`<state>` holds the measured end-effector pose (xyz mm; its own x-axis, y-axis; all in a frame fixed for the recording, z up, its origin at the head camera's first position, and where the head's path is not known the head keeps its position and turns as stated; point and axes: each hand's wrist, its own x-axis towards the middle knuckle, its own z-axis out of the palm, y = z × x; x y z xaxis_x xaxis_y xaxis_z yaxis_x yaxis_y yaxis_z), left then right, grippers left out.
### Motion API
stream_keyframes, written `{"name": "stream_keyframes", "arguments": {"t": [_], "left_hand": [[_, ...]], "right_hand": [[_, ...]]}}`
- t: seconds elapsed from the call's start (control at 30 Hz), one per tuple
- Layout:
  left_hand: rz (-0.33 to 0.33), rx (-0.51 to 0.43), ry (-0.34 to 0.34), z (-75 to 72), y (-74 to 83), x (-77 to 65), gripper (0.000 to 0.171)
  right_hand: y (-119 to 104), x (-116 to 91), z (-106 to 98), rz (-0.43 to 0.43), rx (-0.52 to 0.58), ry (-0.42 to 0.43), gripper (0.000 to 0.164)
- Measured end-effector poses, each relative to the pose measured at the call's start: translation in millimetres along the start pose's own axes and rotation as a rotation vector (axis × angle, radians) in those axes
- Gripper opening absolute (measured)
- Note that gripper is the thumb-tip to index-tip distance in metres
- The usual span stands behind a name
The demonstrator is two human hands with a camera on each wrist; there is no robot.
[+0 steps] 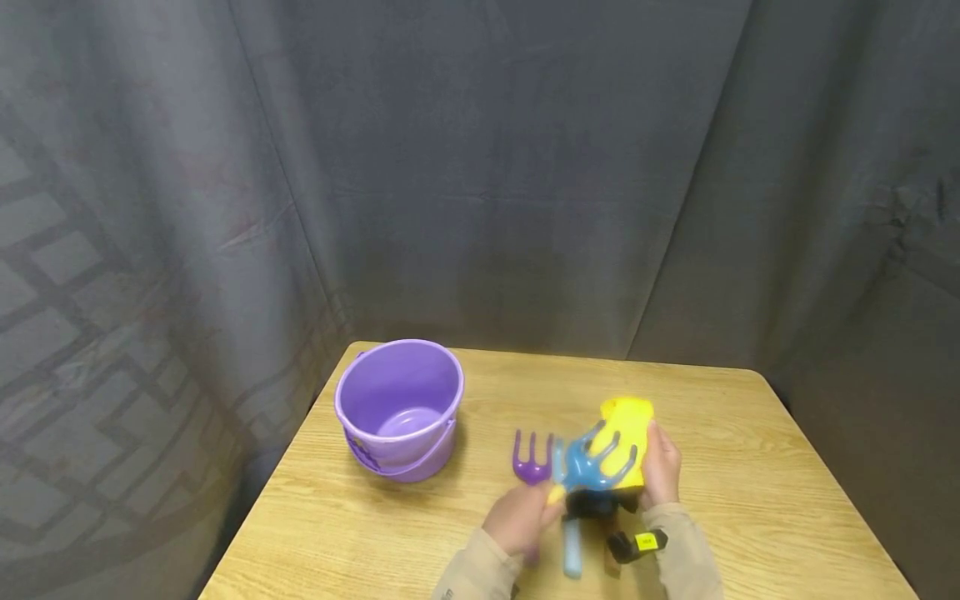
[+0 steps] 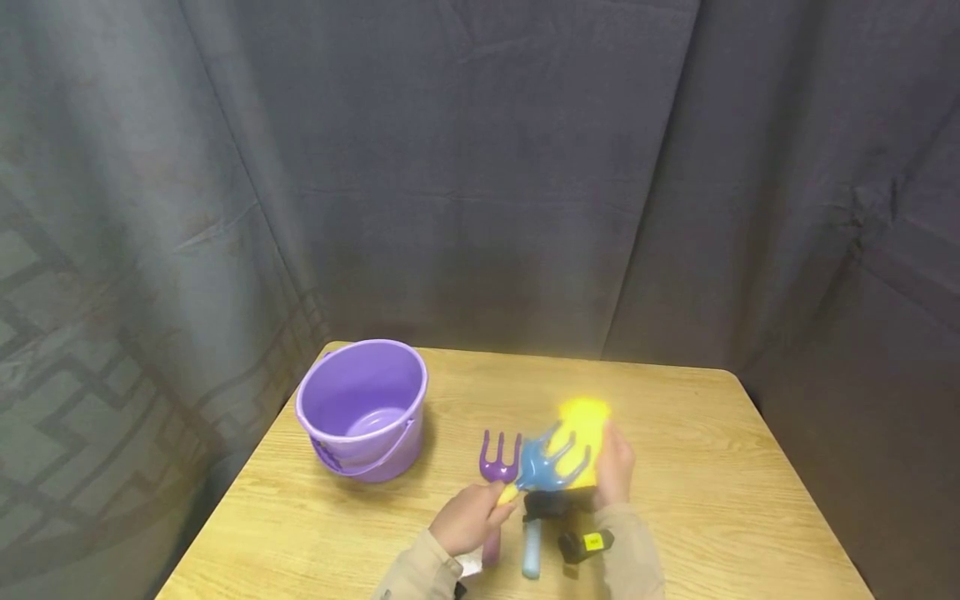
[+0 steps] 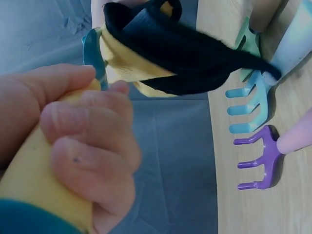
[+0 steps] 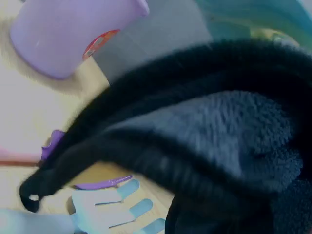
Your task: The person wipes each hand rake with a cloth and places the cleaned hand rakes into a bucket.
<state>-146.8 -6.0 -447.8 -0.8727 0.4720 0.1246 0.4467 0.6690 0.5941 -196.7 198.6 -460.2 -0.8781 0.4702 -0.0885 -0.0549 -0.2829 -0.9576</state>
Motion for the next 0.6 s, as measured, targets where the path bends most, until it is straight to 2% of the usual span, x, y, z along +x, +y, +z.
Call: {"name": "stream_keyframes", "arguments": {"t": [0.1,0.17,0.33,0.4,0.5,0.6], "left_hand": [[-0.010,-0.013,0.008,1.5,-2.2,-0.6,0.013],[-0.015,-0.028,0.016,3.0,-3.4,-1.1,0.013],[-0.021,-0.039,0.057,3.3,-3.5,-2.3,0.015],[-0.025,-0.037,0.080,2.0,-3.2,-2.2,0.017],[-0.043,-0.040,0.098,-0.2,-3.3,-1.5,0.017],[-0.038,-0.043,0.112,-2.6,-2.9,-1.9,0.016]], "right_hand": [[-3.5,0.2,-0.4,0.021,0.081,0.066,0.027],[-6.4,0.5,-1.8,0.046,0.176,0.099,0.029],[-12.0,2.2,-8.6,0.102,0.437,0.123,0.035],[-12.8,2.1,-11.0,0.118,0.502,0.123,0.034],[-13.2,0.7,-13.1,0.129,0.566,0.125,0.032],[-14.8,-1.0,-13.7,0.166,0.556,0.122,0.031]]}}
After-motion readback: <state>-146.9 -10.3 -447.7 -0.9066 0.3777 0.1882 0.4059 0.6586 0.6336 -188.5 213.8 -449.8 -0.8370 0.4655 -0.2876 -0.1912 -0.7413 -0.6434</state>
